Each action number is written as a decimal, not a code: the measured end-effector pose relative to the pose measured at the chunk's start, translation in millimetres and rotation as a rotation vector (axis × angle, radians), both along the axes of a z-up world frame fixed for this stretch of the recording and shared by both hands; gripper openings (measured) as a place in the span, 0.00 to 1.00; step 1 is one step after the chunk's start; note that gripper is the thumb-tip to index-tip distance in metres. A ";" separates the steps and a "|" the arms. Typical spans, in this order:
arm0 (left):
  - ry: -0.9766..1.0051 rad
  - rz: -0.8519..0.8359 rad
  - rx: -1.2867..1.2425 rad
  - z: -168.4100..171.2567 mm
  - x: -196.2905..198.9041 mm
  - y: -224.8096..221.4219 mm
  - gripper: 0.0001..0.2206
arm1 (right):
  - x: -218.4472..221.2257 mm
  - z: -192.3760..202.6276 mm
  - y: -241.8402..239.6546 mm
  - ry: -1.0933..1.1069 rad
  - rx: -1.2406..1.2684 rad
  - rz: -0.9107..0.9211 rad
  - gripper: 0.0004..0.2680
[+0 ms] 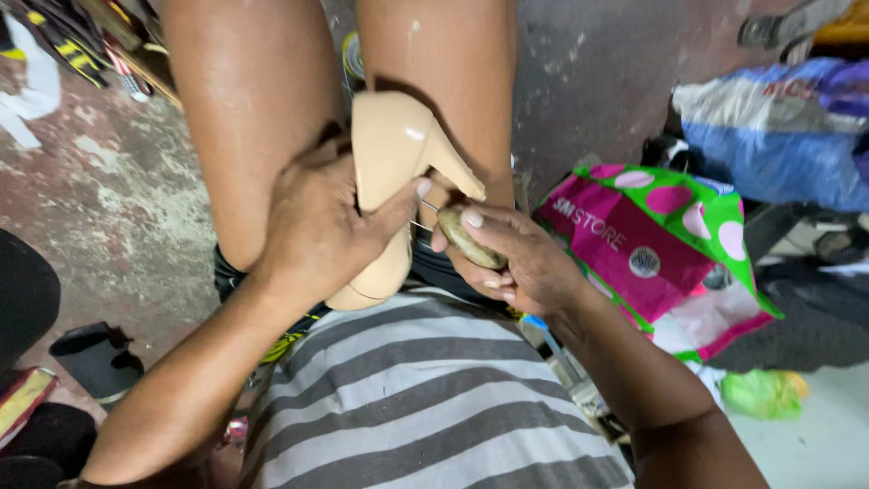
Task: The person stitches the heel of a beige high-heeled shoe using a needle and thread, and uses a sharp tool to trim the sole.
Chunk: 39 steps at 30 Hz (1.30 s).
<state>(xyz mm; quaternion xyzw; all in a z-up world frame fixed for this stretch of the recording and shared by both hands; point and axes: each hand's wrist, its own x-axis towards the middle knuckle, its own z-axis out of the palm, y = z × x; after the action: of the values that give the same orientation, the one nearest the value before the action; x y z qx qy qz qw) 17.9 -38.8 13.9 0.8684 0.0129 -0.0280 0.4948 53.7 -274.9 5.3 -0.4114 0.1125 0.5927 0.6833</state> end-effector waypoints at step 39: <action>-0.048 0.300 -1.541 -65.2 -67.3 32.2 0.27 | 32.6 130.6 40.6 -1.274 -0.310 -0.117 0.10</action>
<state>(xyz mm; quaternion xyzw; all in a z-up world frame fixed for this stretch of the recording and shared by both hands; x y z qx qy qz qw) -49.4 -6.5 -51.2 0.2696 0.0965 0.0567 0.9565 86.3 -234.3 135.9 -0.7686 -0.2078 0.1717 0.5802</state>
